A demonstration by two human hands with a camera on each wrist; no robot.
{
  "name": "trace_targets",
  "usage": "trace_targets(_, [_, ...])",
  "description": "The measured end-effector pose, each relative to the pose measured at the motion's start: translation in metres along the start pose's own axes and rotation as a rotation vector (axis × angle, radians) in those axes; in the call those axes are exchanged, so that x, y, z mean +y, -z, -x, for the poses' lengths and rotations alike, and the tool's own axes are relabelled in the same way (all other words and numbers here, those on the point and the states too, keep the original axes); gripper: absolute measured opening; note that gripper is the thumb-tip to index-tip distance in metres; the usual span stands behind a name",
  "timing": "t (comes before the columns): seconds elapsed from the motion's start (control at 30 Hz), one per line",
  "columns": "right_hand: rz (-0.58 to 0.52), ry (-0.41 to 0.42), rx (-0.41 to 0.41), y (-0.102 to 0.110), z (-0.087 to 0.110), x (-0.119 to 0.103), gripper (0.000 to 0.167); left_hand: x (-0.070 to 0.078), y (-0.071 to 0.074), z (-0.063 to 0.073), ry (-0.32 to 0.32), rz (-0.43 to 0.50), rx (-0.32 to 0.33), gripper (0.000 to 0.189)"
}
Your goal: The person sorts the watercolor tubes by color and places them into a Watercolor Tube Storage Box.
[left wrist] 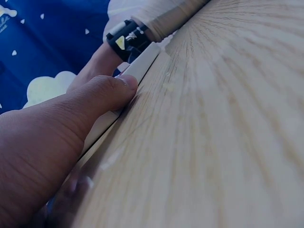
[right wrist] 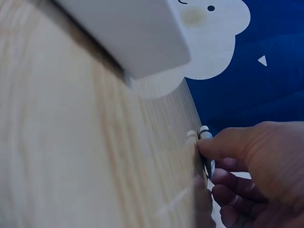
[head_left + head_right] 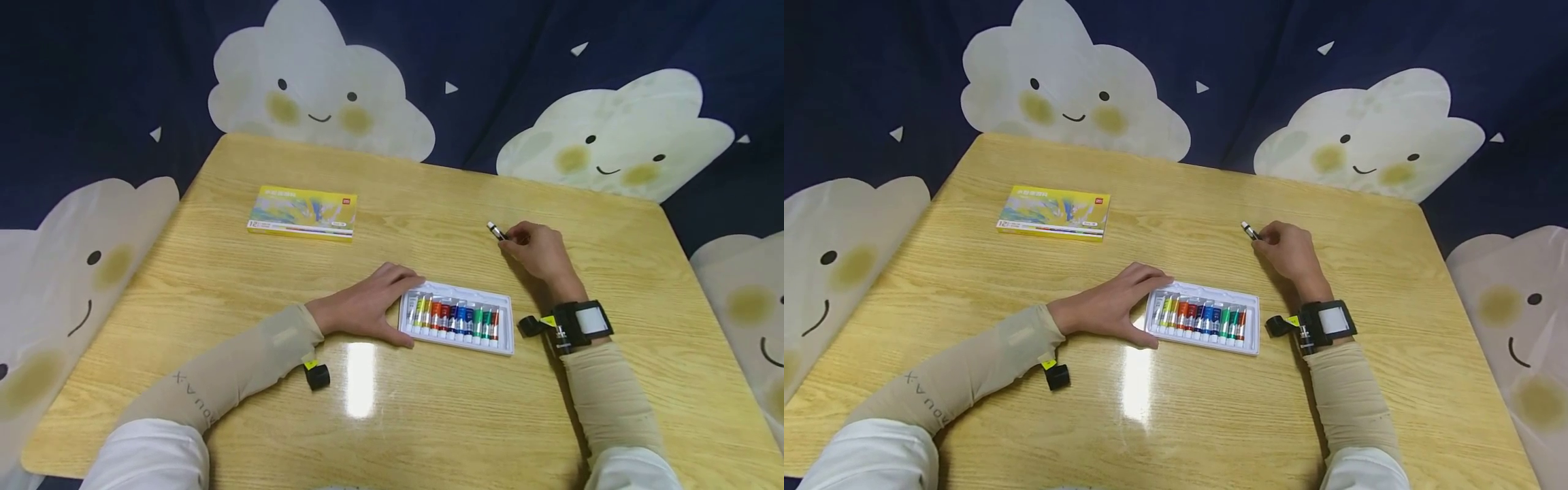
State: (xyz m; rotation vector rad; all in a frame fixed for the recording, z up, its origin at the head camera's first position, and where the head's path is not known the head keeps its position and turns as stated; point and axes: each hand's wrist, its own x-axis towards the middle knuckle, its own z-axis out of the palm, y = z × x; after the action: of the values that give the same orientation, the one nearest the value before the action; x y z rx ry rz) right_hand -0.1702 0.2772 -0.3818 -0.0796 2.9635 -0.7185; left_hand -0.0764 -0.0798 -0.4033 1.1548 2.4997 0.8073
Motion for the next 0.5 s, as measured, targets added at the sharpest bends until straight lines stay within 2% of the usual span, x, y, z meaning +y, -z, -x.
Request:
trace_targets(0.3, [-0.053,-0.049,-0.043,0.0029,0.0059,-0.0025,0.028,0.0015,-0.0008,0.0001,0.003,0.004,0.001,0.111])
trace_targets(0.5, [-0.05,-0.014,-0.032,-0.0005,0.0084,-0.0016,0.025,0.0014,-0.0005,0.0007,0.011,0.01,-0.007,0.111])
